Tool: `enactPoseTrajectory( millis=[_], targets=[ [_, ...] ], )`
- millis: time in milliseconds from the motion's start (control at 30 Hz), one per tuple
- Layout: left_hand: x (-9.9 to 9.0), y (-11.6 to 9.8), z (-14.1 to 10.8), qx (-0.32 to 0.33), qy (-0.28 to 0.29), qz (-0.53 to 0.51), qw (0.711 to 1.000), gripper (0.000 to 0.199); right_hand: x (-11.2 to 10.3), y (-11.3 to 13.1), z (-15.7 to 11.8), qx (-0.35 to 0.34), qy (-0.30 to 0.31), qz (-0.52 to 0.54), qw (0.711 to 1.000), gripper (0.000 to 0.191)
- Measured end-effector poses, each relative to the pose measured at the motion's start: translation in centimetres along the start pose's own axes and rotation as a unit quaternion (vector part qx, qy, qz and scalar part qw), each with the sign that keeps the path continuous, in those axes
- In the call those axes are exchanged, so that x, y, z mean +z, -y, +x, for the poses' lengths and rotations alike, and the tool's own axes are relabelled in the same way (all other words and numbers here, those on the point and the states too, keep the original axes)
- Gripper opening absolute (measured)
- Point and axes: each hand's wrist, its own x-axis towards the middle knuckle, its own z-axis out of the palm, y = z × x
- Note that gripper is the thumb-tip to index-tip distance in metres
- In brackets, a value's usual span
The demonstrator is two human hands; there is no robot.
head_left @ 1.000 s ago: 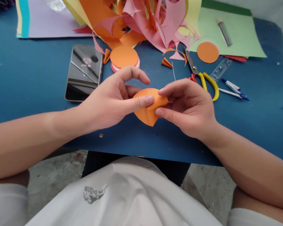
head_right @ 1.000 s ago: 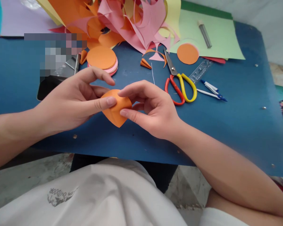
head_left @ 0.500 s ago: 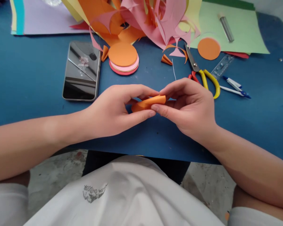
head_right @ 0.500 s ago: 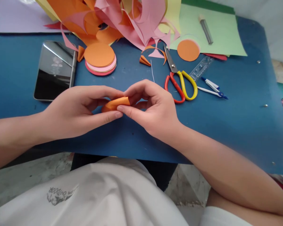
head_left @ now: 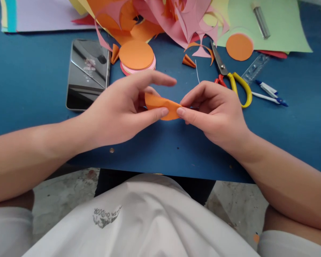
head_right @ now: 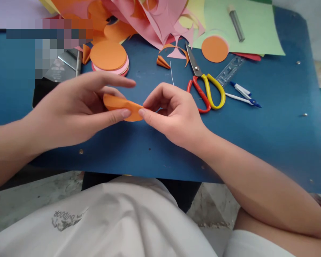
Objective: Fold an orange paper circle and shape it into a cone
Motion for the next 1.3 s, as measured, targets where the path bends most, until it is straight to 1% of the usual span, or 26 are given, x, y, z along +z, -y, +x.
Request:
enactPoseTrajectory(
  millis=[67, 133, 233, 333, 433, 500, 600, 733, 833, 900, 1033, 1167, 1233, 1300],
  targets=[
    [-0.2, -0.4, 0.2, -0.021, -0.023, -0.016, 0.999, 0.067, -0.1, 0.1, 0.1, -0.006, 0.022, 0.016, 1.0, 0.044],
    [-0.4, -0.5, 0.3, -0.033, -0.029, -0.023, 0.999, 0.074, -0.1, 0.2, 0.2, -0.009, 0.039, 0.025, 0.999, 0.044],
    [-0.5, -0.3, 0.5, -0.039, 0.001, -0.027, 0.999, 0.075, -0.1, 0.3, 0.2, 0.006, 0.048, 0.006, 0.999, 0.036],
    [-0.4, 0.1, 0.6, -0.031, 0.032, -0.027, 0.999, 0.073, -0.2, 0.1, 0.2, 0.015, 0.042, 0.0, 0.999, 0.034],
    [-0.4, 0.2, 0.6, -0.016, 0.036, -0.023, 0.999, 0.07, -0.2, 0.0, 0.1, 0.02, 0.037, 0.016, 0.999, 0.035],
    [-0.4, 0.0, 0.5, -0.012, 0.027, -0.02, 0.999, 0.065, -0.2, 0.1, 0.0, 0.019, 0.031, 0.014, 0.999, 0.035],
    [-0.3, -0.4, 0.5, -0.024, 0.007, -0.03, 0.999, 0.059, -0.1, 0.3, -0.2, 0.001, 0.019, -0.002, 1.0, 0.034],
    [0.0, -0.7, 0.5, -0.04, -0.022, -0.047, 0.998, 0.061, 0.0, 0.4, -0.5, -0.021, -0.011, -0.022, 0.999, 0.032],
    [0.0, -0.8, 0.4, -0.034, -0.053, -0.068, 0.996, 0.061, 0.1, 0.4, -0.6, -0.019, -0.035, -0.033, 0.999, 0.03],
    [0.0, -0.8, 0.3, -0.036, -0.06, -0.077, 0.995, 0.059, 0.2, 0.4, -0.7, -0.02, -0.044, -0.035, 0.998, 0.028],
    [-0.1, -0.8, 0.3, -0.046, -0.057, -0.022, 0.997, 0.054, 0.1, 0.3, -0.7, -0.035, -0.039, -0.036, 0.998, 0.025],
    [0.2, -0.8, 0.3, 0.0, -0.065, -0.013, 0.998, 0.045, -0.1, -0.3, -0.4, -0.025, -0.022, -0.004, 0.999, 0.032],
    [0.5, -0.9, 0.2, 0.022, -0.06, -0.015, 0.998, 0.037, -0.2, -0.7, -0.2, -0.015, -0.026, 0.013, 0.999, 0.038],
    [0.7, -1.0, 0.0, 0.03, -0.055, -0.01, 0.998, 0.03, -0.2, -1.0, 0.0, -0.013, -0.03, 0.022, 0.999, 0.044]
  ],
)
